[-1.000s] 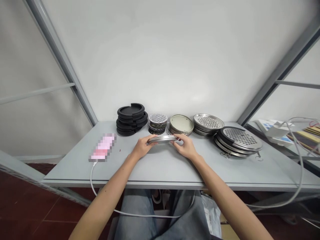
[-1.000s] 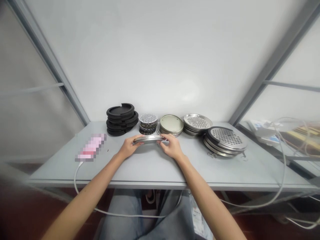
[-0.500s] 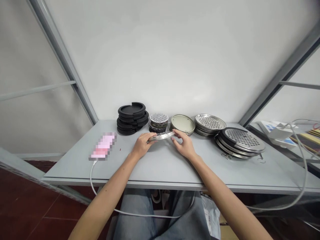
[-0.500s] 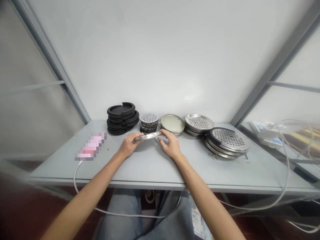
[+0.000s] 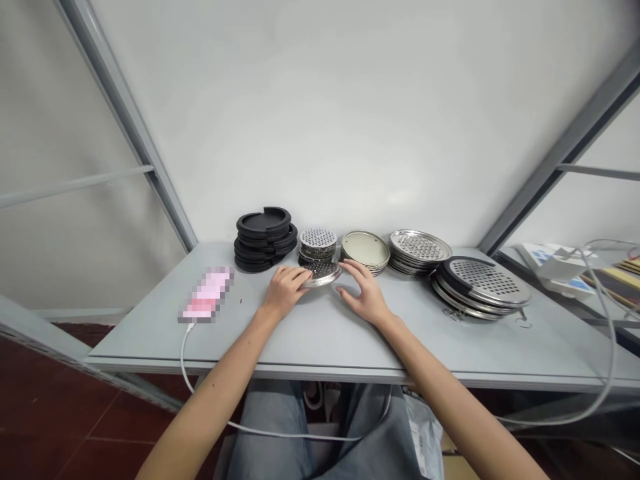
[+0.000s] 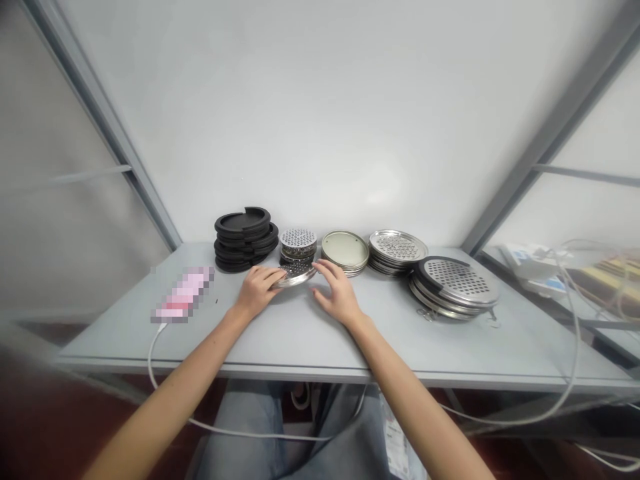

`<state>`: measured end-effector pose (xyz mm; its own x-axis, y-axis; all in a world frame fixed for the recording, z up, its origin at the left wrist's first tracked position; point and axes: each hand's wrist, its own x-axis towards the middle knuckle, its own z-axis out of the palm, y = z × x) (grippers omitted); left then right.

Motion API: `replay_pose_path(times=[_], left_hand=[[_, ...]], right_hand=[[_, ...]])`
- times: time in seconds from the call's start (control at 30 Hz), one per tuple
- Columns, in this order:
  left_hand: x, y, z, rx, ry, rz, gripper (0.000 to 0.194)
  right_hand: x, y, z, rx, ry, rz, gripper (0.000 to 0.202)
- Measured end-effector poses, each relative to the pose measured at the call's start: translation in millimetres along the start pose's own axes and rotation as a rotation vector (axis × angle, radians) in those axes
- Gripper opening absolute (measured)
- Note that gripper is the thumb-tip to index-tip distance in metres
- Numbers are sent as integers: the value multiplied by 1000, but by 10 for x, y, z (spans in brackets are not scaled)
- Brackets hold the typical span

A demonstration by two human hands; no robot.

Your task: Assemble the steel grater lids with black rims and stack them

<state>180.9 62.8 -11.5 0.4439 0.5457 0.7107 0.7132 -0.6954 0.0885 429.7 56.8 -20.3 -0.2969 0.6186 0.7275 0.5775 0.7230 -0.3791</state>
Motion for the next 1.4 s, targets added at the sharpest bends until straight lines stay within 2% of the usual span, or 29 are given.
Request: replay_pose_path(times=[0.13, 0.2, 0.37, 0.67, 1.07, 1.3, 1.4], left_hand=[[3, 69, 25, -14, -79, 65, 23], [8, 88, 26, -53, -56, 68, 26], [21, 49, -4, -222, 32, -48, 54], [16, -36, 4, -446, 23, -233, 27], [-1, -66, 14, -596, -15, -294, 27], [5, -52, 4, -592, 24, -254, 24], [14, -18, -15, -602, 44, -287, 27]], right_hand=[[-7, 15, 31, -3, -54, -90, 34], [-15, 48, 55, 30, -59, -68, 29], [-48, 136, 77, 87, -11, 64, 31], [-13, 168, -1, 164, 61, 226, 24], [24, 148, -32, 266, 82, 257, 25], [35, 144, -83, 295, 67, 279, 25], [43, 160, -112, 331, 68, 304, 28]])
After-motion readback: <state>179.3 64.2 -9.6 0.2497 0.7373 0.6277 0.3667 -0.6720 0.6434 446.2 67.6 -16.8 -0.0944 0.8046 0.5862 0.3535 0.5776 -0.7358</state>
